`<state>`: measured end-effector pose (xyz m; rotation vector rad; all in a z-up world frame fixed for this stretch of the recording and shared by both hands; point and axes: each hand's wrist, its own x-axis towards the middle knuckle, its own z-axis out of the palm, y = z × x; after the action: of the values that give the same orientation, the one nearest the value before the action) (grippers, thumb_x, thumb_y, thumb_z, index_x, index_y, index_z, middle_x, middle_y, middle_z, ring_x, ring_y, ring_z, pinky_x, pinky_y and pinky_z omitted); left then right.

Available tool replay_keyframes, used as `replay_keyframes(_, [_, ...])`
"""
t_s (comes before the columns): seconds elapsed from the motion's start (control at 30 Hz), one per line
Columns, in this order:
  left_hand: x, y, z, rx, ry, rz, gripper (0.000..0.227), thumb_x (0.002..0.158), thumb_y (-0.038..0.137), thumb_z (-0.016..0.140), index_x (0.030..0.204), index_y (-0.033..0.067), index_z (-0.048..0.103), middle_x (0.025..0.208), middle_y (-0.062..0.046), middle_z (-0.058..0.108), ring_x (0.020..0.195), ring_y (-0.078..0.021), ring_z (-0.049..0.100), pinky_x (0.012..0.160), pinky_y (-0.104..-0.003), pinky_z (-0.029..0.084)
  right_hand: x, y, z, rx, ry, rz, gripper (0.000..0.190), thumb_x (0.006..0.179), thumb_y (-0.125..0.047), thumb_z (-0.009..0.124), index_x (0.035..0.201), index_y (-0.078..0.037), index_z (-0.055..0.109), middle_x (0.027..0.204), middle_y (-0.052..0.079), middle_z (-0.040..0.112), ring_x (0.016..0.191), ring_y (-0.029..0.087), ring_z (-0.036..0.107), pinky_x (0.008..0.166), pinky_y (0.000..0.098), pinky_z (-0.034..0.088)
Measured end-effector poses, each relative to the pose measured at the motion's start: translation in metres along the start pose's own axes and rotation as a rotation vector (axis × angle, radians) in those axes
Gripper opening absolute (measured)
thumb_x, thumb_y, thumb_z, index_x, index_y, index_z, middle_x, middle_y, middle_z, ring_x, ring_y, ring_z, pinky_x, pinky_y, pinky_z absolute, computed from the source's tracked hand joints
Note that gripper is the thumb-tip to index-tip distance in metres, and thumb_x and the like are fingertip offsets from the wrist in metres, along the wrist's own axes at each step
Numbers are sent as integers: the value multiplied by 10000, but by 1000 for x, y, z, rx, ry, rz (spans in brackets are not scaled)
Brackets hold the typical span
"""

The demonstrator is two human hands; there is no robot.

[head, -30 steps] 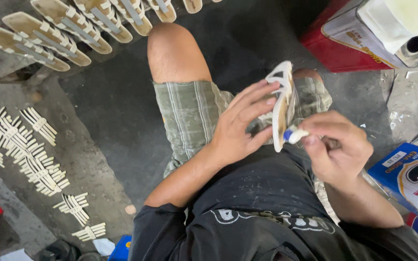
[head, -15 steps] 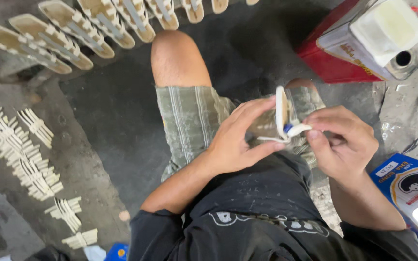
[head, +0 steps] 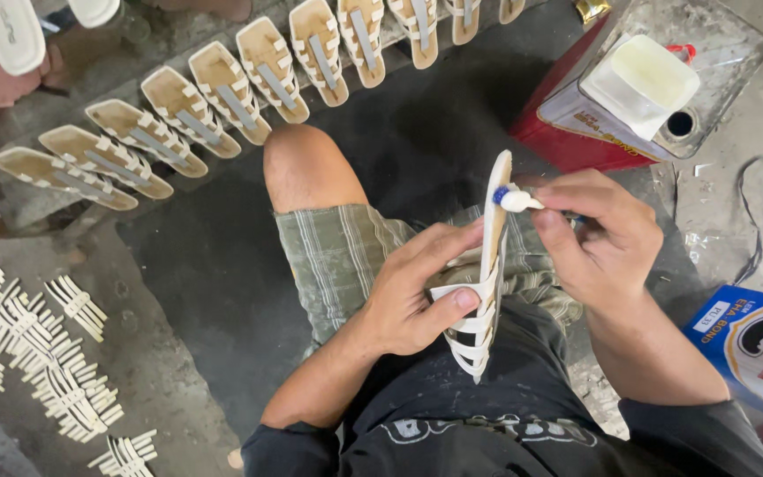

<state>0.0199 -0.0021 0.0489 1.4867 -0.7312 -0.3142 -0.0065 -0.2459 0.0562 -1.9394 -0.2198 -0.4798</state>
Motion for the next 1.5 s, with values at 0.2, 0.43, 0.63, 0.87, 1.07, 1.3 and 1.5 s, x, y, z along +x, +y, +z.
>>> replay_keyframes(0.2, [1, 12, -4, -19, 13, -60, 611, 1053, 319, 607, 1578, 37, 471, 1142, -136, 674, 1024, -231, 695, 944, -309, 555, -6, -3, -5, -23, -52, -18, 144, 982, 62, 734, 1105, 15, 674, 1021, 169, 714, 891, 207, 709, 758, 268, 545])
replay_keyframes(0.43, [0, 20, -6, -32, 48, -36, 540, 1117, 318, 585, 1564, 54, 437, 1189, -127, 669, 1041, -201, 682, 959, -296, 559, -14, 0, -10, -83, -109, -96, 155, 959, 60, 755, 1087, 11, 683, 970, 183, 717, 870, 235, 726, 744, 280, 558])
replay_keyframes(0.63, [-2, 20, -4, -45, 44, -71, 545, 1106, 322, 577, 1558, 47, 445, 1119, -118, 674, 988, -192, 672, 906, -294, 553, -14, 1, -17, -116, -128, -134, 138, 953, 6, 766, 1071, -4, 695, 989, 194, 726, 843, 227, 729, 730, 274, 559])
replay_keyframes(0.87, [-2, 19, -3, -47, 43, -72, 539, 1136, 318, 536, 1586, 53, 401, 1134, -115, 661, 1015, -188, 662, 935, -288, 543, -12, -2, -14, -102, -147, -142, 122, 915, -14, 756, 1019, -11, 692, 1007, 196, 714, 859, 252, 717, 704, 292, 557])
replay_keyframes(1.07, [-5, 19, -3, -64, 71, -87, 530, 1155, 308, 520, 1596, 53, 377, 1185, -118, 656, 1028, -180, 658, 952, -280, 541, -7, -8, -18, -111, -226, -219, 128, 854, -22, 767, 967, -13, 706, 905, 167, 720, 737, 225, 711, 639, 287, 535])
replay_keyframes(1.3, [-3, 17, -1, -49, 76, -83, 530, 1152, 302, 529, 1596, 54, 378, 1164, -111, 675, 1002, -175, 649, 950, -275, 539, -10, -17, -17, -277, -117, -108, 131, 893, 39, 759, 1012, 43, 704, 896, 191, 733, 740, 247, 713, 595, 280, 527])
replay_keyframes(1.5, [-5, 17, -2, -19, 91, -84, 529, 1153, 302, 540, 1594, 54, 384, 1134, -101, 672, 987, -165, 647, 928, -273, 539, -9, -13, -16, -81, -260, -180, 137, 845, 2, 749, 966, 12, 685, 901, 198, 712, 796, 232, 711, 664, 289, 556])
